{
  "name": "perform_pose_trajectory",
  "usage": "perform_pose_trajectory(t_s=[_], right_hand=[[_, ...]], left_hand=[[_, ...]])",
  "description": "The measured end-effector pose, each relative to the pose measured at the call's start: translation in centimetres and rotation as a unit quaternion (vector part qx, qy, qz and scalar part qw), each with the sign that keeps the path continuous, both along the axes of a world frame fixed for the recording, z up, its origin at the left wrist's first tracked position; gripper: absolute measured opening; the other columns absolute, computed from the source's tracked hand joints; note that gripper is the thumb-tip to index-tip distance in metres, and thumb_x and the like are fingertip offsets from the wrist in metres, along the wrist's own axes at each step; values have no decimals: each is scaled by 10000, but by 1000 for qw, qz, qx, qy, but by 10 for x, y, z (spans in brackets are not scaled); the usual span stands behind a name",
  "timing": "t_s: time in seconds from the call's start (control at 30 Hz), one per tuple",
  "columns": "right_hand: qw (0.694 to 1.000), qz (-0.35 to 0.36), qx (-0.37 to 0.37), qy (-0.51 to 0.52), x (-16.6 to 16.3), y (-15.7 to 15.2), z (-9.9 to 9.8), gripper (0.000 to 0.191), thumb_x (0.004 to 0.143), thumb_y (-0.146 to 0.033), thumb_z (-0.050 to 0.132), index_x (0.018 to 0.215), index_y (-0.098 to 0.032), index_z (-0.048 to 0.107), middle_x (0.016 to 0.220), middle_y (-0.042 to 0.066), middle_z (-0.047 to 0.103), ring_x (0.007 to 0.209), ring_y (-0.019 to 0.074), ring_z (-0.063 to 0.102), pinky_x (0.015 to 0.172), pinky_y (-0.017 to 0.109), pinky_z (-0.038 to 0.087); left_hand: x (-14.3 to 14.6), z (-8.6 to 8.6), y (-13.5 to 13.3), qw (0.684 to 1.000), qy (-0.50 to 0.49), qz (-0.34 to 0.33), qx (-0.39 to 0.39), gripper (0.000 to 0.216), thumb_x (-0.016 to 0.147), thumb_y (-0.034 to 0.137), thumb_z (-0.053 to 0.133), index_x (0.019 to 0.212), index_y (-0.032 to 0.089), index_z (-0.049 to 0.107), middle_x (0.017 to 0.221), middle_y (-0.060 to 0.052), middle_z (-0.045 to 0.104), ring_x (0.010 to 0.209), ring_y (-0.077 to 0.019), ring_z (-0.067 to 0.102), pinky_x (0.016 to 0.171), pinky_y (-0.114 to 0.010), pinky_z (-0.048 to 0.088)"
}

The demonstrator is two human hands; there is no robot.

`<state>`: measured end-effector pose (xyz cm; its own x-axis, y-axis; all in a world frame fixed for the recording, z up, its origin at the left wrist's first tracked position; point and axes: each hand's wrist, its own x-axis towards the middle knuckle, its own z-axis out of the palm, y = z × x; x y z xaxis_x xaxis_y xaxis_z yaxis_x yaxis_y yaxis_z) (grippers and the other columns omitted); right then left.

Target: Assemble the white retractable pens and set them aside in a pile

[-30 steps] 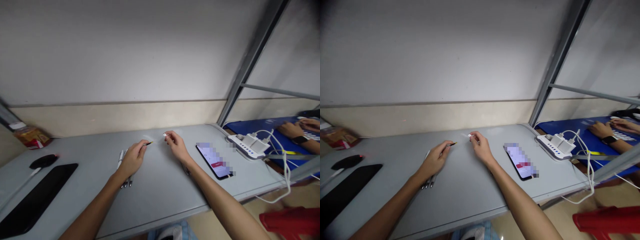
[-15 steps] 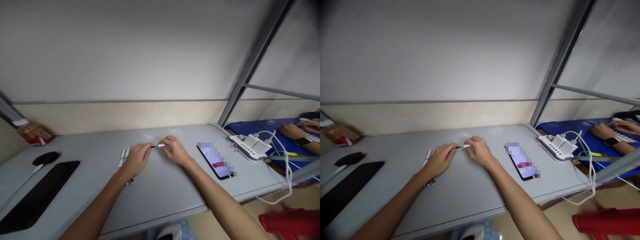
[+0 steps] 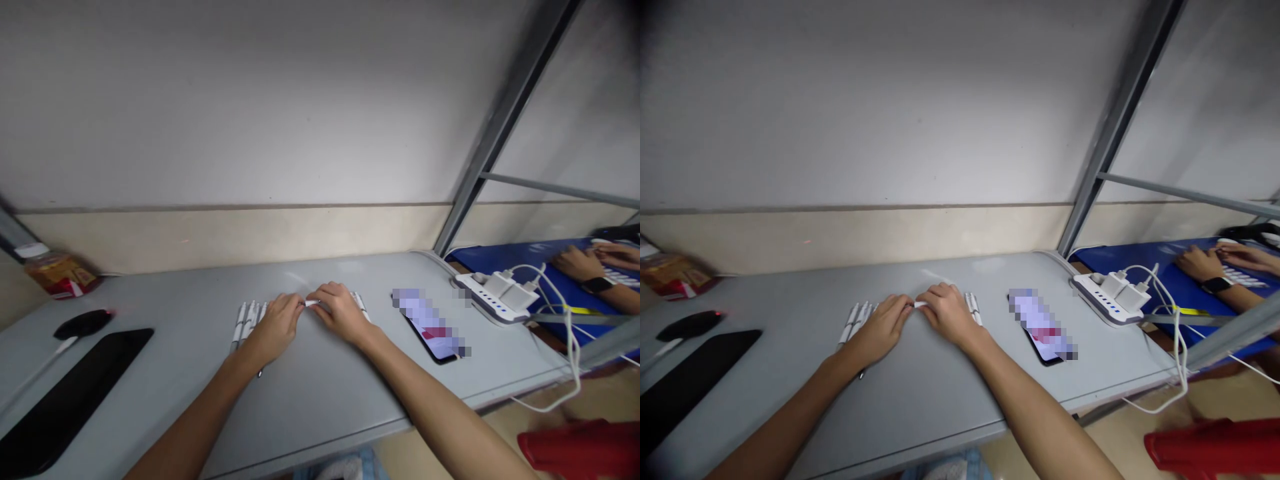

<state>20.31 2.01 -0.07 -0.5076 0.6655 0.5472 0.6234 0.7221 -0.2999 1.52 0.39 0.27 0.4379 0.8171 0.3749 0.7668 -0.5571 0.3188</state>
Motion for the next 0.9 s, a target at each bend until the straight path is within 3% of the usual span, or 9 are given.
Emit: perform_pose_trajectory(t_s=[0.3, 0.43, 0.57, 0.67, 0.73, 0.9], right_hand=[[999, 1, -32, -15, -3, -4, 4, 272, 989, -254, 391, 1073, -170, 637, 941, 69, 674, 843, 159, 598, 775, 269, 394], [999, -23, -32, -37, -2, -5, 5, 256, 979, -254, 412, 1068, -169, 636, 952, 70, 672, 833, 165, 599, 754, 270, 388], [998, -17, -33, -47, -2, -5, 5, 248, 980, -262, 415, 1046, -177, 638, 946, 64, 673, 830, 162, 598, 751, 268, 382], [999, -18, -31, -40, -2, -5, 5, 249, 978, -254, 411, 1050, -174, 635, 954, 61, 671, 828, 161, 598, 745, 265, 383], [999, -19, -29, -32, -2, -5, 6, 246, 976, -250, 412, 1055, -173, 633, 959, 59, 669, 829, 160, 597, 744, 265, 384], [999, -16, -30, -35, -2, -5, 5, 240, 973, -256, 428, 1041, -175, 643, 932, 66, 665, 825, 163, 593, 744, 268, 385]], left_hand=[[0, 8, -1, 995, 58, -11, 77, 208, 958, 236, 341, 900, 195, 537, 922, -54, 561, 891, -202, 503, 778, -346, 404], [0, 6, -1, 997, 57, 8, 54, 247, 970, 279, 322, 1038, 194, 544, 997, -61, 606, 949, -210, 540, 819, -372, 402], [0, 6, 0, 999, 42, 7, 20, 264, 967, 250, 302, 905, 187, 551, 867, -44, 616, 836, -191, 568, 778, -347, 425], [0, 9, -1, 998, -10, 1, 61, 145, 928, 287, 422, 980, 198, 524, 1015, -62, 587, 965, -198, 552, 835, -342, 436], [0, 10, -2, 996, -21, 9, 84, 207, 905, 321, 477, 1075, 207, 507, 1128, -75, 559, 1062, -212, 525, 893, -360, 426], [-2, 10, -1, 999, 21, 17, 36, 225, 952, 290, 359, 884, 206, 557, 882, -34, 614, 889, -199, 574, 805, -359, 441]])
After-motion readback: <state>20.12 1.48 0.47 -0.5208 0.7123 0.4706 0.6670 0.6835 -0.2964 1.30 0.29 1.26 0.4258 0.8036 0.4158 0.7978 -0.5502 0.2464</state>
